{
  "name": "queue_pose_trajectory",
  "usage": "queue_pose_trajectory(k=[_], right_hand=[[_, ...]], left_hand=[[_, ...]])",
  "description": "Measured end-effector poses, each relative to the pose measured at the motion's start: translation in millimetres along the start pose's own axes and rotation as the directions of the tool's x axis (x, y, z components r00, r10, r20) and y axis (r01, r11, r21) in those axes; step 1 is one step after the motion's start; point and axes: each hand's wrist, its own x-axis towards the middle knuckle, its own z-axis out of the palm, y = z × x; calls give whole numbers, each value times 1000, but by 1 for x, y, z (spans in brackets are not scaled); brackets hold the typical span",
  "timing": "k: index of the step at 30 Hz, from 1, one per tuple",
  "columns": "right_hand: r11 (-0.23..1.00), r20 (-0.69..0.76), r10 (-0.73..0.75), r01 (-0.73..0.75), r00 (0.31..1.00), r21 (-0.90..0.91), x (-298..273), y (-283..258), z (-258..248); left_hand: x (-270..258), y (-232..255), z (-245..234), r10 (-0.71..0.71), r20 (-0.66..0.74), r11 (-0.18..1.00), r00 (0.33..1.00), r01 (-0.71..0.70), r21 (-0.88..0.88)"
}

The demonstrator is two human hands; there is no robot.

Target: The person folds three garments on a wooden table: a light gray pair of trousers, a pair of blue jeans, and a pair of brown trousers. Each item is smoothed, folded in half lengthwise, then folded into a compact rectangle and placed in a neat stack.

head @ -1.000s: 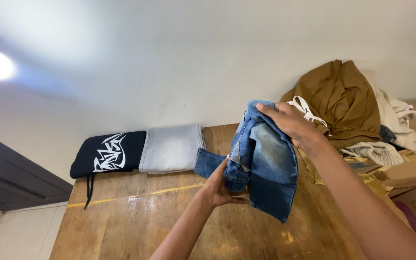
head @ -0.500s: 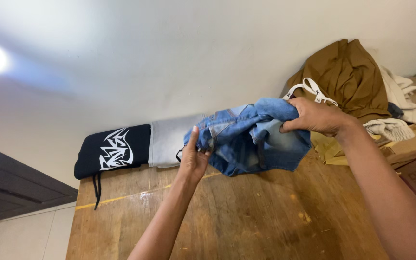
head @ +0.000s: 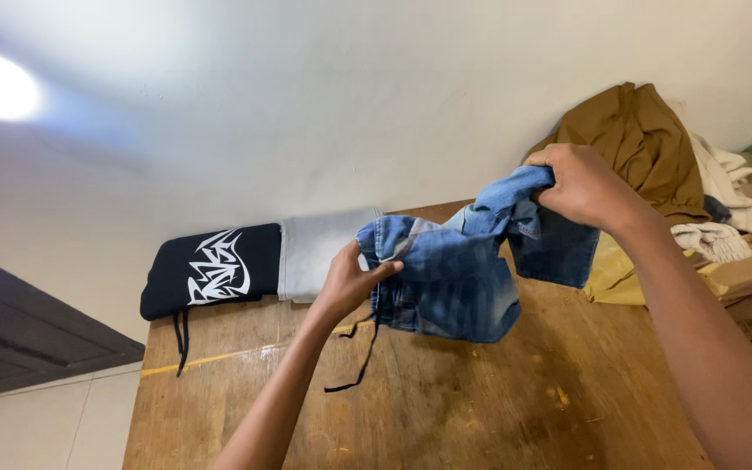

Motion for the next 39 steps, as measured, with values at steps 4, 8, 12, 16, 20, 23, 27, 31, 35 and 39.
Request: queue_pose_trajectory(k=[4, 8, 12, 16, 20, 23, 27, 31, 35, 39], right_hand=[[998, -65, 17, -21, 998, -65, 4, 14, 1], [993, -76, 10, -19, 997, -117, 6, 43, 19], [986, 45, 45, -37, 998, -164, 8, 78, 50], [995, 168, -75, 63, 983, 74, 2, 118, 79], [963, 415, -13, -101, 910, 251, -9, 151, 103], [939, 465, 60, -208, 883, 274, -17, 166, 121], [884, 445, 69, -261, 893, 387, -24, 176, 142], [936, 528, 177, -307, 831, 170, -28, 174, 156], [964, 583, 207, -267, 786, 19, -27, 157, 188], [981, 619, 178, -184, 765, -55, -21, 138, 235]], left_hand=[[4, -9, -20, -317, -24, 883, 948, 286, -373], [4, -17, -48, -418, -138, 827, 898, 314, -467], [-7, -11, -77, -152, -349, 988, 925, 154, -22], [-27, -13, -102, -250, -97, 960, 964, 234, -151], [-34, -25, -111, -230, -65, 973, 971, 232, 12], [-35, -32, -118, -230, 9, 973, 973, 230, 23], [-35, -24, -124, -374, 176, 926, 910, 355, 131], [-29, -4, -123, -337, 331, 873, 881, 161, 461], [-23, 6, -126, -396, 280, 771, 874, 151, 619], [-22, -9, -119, -569, 281, 583, 773, 138, 800]])
